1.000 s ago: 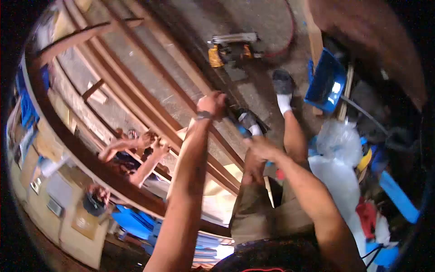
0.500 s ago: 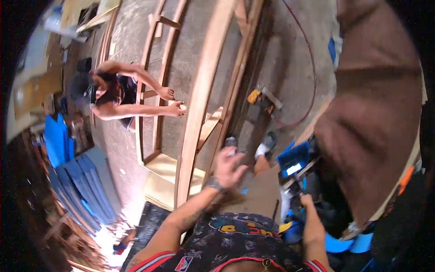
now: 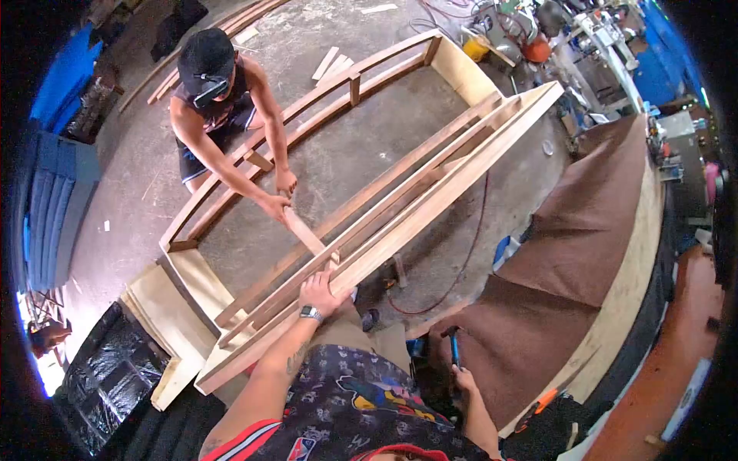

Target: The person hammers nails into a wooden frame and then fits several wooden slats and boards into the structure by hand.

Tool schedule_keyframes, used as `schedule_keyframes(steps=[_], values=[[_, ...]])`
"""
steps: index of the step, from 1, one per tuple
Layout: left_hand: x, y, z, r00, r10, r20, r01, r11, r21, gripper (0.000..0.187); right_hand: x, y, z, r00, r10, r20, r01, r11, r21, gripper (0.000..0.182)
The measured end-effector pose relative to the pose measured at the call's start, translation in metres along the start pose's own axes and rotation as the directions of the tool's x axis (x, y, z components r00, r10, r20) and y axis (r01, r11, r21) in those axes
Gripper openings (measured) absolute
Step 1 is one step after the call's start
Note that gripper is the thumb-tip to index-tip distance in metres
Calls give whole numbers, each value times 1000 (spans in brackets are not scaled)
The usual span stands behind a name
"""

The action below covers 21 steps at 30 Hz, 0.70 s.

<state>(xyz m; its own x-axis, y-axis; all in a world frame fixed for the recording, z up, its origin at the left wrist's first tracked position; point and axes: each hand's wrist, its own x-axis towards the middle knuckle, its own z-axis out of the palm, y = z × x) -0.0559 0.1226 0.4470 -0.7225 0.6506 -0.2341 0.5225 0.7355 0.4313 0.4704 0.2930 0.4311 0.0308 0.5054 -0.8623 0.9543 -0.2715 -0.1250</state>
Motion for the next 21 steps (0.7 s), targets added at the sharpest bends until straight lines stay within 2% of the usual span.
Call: schedule_keyframes(steps=[1,2,3,6,8,11,14,17,18,19,21], values=[[4,1,-5,1000,1,-10,-1,1000,13,76,-23,-35,-15,996,78,54,-81,995,58,30],[8,2,-9,1000,4,-16,-4,1000,29,75,-17,-32,-20,999,19,43,-23,996,84,30],[5,4,-11,1000,10,-11,-10,999,47,75,-13,-19,-35,1000,18,-22,-20,997,-80,30],[9,0,-7,1000,17,-23,-17,1000,-6,75,-59,-46,-64,988,154,33,-156,984,90,33],[9,2,-14,1000,-4,-10,3,1000,-25,75,-72,-48,-82,964,236,124,-253,956,145,46],[11,2,-19,998,-45,47,46,998,-37,74,-73,12,-94,968,249,-45,-250,968,-26,43],[13,4,-18,996,-58,72,61,997,-38,74,-127,-47,-115,941,337,5,-335,937,-99,44],[10,6,-10,995,-82,60,81,997,7,75,-81,49,-120,930,366,-42,-366,931,6,44],[10,8,-11,987,-112,119,110,994,19,76,-86,38,-125,928,332,-171,-312,941,135,24],[13,11,-11,976,-141,168,138,990,33,77,-82,22,-140,925,247,-290,-215,967,137,25],[12,17,-8,968,-189,164,176,980,92,81,-72,10,-168,859,96,-503,-48,993,106,27]])
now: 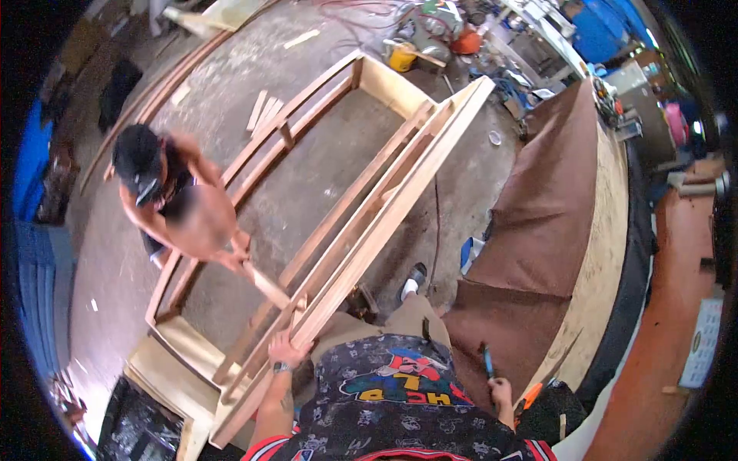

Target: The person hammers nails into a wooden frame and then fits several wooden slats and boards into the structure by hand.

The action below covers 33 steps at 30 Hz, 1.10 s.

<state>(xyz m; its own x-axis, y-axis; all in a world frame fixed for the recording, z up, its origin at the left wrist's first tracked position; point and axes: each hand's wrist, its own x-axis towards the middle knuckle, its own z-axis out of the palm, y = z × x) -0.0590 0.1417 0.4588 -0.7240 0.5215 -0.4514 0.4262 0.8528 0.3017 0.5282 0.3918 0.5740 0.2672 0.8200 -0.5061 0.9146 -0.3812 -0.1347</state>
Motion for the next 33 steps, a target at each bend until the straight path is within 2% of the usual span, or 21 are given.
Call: schedule_keyframes(steps=[2,4,6,7,8,9,11,13,15,17,18,19,20,23,25,27,29,30,31,33], values=[[6,0,1,995,-30,99,30,1000,4,86,44,-24,-30,980,-77,-184,117,968,220,33],[8,9,0,993,-29,117,15,993,118,96,115,-21,-70,941,-116,-318,210,937,280,37],[15,40,-5,970,-214,116,169,936,307,106,147,-87,-147,942,140,-305,-77,975,208,37],[24,61,-5,979,-196,63,171,945,281,110,191,-67,-160,891,-19,-454,154,953,263,39],[39,98,-8,970,-243,19,230,938,258,108,231,-51,-177,786,-145,-601,378,881,283,40],[57,134,-4,972,-235,-26,236,963,132,107,257,-41,-202,793,-109,-599,309,920,241,42],[105,203,29,951,-184,-247,183,983,-25,105,309,-33,-248,788,-43,-614,183,969,167,45],[142,304,18,988,-109,-113,109,994,-1,105,353,-20,-266,772,74,-631,53,982,181,46],[163,380,18,973,-192,-131,186,981,-53,105,401,20,-267,736,149,-660,-53,985,162,47],[185,414,29,928,-358,-106,359,933,-10,106,433,52,-261,715,237,-658,-167,971,169,54],[199,424,36,896,-434,-91,437,899,15,106,437,55,-261,717,310,-625,-247,950,188,61],[208,426,38,870,-492,-46,493,869,30,105,445,59,-260,732,309,-608,-237,951,197,61],[213,430,37,860,-505,-69,509,859,60,105,448,67,-261,743,313,-591,-238,950,204,62],[214,433,45,850,-516,-103,526,840,130,105,468,81,-259,708,382,-594,-413,906,91,62],[216,431,45,859,-497,-124,510,853,110,105,485,88,-274,733,461,-500,-533,846,-1,66],[215,439,36,852,-508,-125,520,849,95,105,485,50,-301,710,506,-490,-628,770,-114,62],[222,438,43,840,-520,-155,537,836,109,106,483,-13,-329,658,477,-583,-591,807,-7,62],[223,435,47,839,-509,-189,533,839,105,107,497,-30,-340,670,441,-597,-569,821,-32,63],[225,434,49,842,-492,-220,519,851,83,107,514,-49,-352,714,388,-583,-525,848,-79,64],[232,438,39,847,-500,-183,521,848,94,104,549,-101,-368,831,267,-488,-399,898,-187,67]])
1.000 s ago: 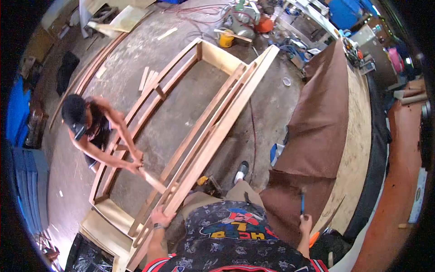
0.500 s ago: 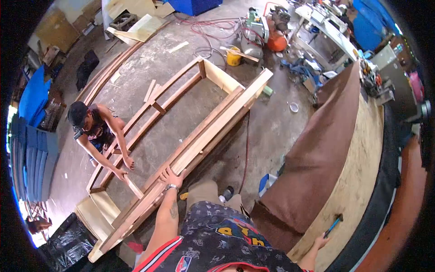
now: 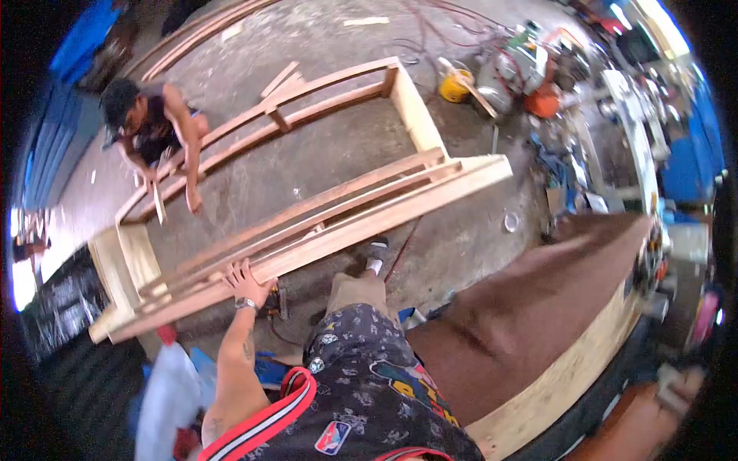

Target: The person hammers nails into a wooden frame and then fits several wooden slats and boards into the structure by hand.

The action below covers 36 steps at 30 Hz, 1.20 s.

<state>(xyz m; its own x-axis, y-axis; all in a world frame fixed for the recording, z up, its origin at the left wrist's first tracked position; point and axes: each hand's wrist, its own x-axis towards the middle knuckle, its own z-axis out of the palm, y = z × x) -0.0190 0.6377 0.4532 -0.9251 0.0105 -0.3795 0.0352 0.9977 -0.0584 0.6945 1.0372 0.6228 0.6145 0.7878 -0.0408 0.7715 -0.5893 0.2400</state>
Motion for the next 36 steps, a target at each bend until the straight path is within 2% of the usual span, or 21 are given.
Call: schedule_keyframes(steps=[4,6,9,11,13,14,15,16,18,19,21,23,24,26,27,28,29,30,32,33,36], values=[[6,4,-11,996,-52,75,50,999,20,106,64,-130,-14,860,-453,236,443,891,98,73],[5,11,-16,995,-66,78,66,998,0,104,88,-214,-12,749,-647,140,572,739,356,63],[25,58,-21,996,33,-80,-38,998,-57,101,65,-392,-52,548,-834,62,761,528,377,54],[35,112,-6,912,86,-402,-183,960,-210,91,43,-494,-67,420,-907,31,797,385,464,47],[38,183,-20,889,56,-454,-198,941,-273,78,-26,-588,-92,372,-925,76,795,359,489,47],[47,208,-20,907,65,-417,-300,794,-528,67,-28,-626,-82,270,-963,15,823,239,516,47],[47,236,-23,969,-7,-246,-130,833,-538,59,-43,-674,-64,145,-988,-44,827,97,554,46],[48,261,-24,962,-83,-259,-103,771,-628,53,-85,-707,-72,120,-993,18,805,108,584,46],[62,294,-16,952,-274,-138,148,803,-577,54,-107,-793,-28,-156,-975,-156,880,-209,427,49],[64,305,-48,936,-352,26,310,783,-539,50,-136,-818,-22,-245,-945,-218,877,-311,367,49],[68,314,-33,861,-479,-172,340,792,-507,52,-178,-854,-10,-351,-917,-188,877,-392,277,47],[73,324,-34,796,-502,-338,316,821,-475,42,-212,-863,0,-270,-960,-81,961,-264,-78,41],[74,322,-43,806,-527,-269,325,774,-543,40,-226,-864,-2,-160,-987,20,969,-161,-186,38],[76,328,-9,801,-569,-188,381,725,-574,34,-208,-870,11,-376,-893,248,811,-447,-379,44],[72,328,-9,833,-539,-122,300,627,-719,29,-162,-881,71,-365,-928,-74,922,-371,108,40],[69,329,-9,860,-507,-56,235,492,-839,24,-165,-873,57,-332,-942,-51,942,-328,-65,40],[77,339,-36,793,-581,185,461,372,-806,27,-183,-868,31,-176,-984,28,976,-178,-122,38],[84,349,-65,671,-615,414,664,251,-704,30,-204,-864,-3,-241,-969,48,964,-245,-102,28],[84,336,-18,807,-585,-86,502,754,-425,27,-206,-867,17,-203,-977,-71,976,-196,-99,25],[81,340,-18,827,-538,-163,464,818,-340,29,-207,-867,9,-232,-965,-122,970,-219,-108,25],[84,342,-29,851,-466,-242,349,846,-403,33,-212,-875,4,-201,-979,28,978,-202,-43,40]])
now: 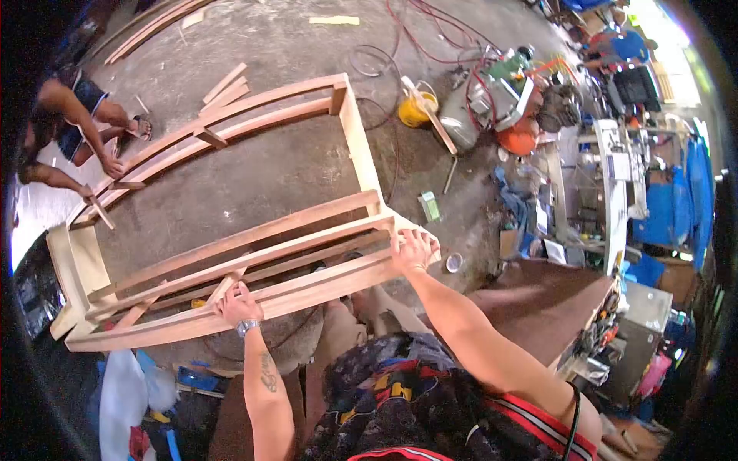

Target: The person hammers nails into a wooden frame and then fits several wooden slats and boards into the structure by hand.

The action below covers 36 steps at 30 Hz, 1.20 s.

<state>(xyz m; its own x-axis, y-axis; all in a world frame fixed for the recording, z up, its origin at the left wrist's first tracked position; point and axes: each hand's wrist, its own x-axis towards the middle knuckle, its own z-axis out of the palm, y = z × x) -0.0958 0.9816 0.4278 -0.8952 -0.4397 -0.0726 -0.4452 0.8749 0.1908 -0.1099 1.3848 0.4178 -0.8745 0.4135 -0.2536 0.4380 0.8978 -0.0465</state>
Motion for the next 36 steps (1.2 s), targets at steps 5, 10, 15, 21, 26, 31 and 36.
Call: schedule_keyframes(steps=[5,10,15,21,26,31,36], values=[[-6,-15,14,992,107,-63,-101,991,82,32,-8,-2,-7,996,14,-90,-6,996,84,25],[-3,-14,17,987,126,-101,-122,992,39,30,0,-1,-20,1000,4,-5,-3,990,142,27],[-6,-10,15,998,20,-59,-11,990,140,39,5,18,-23,984,-157,90,120,939,321,24],[-47,92,54,555,-808,-199,830,554,69,73,117,109,-45,202,-796,571,349,603,717,47],[-83,190,75,340,-932,-126,901,361,-242,83,314,222,-140,730,-331,599,260,944,204,42],[-78,192,77,275,-960,-54,896,277,-348,82,412,440,-143,996,46,75,-66,955,291,34],[-89,188,77,292,-952,-92,909,306,-284,80,315,548,-110,748,-390,537,567,797,-210,18]])
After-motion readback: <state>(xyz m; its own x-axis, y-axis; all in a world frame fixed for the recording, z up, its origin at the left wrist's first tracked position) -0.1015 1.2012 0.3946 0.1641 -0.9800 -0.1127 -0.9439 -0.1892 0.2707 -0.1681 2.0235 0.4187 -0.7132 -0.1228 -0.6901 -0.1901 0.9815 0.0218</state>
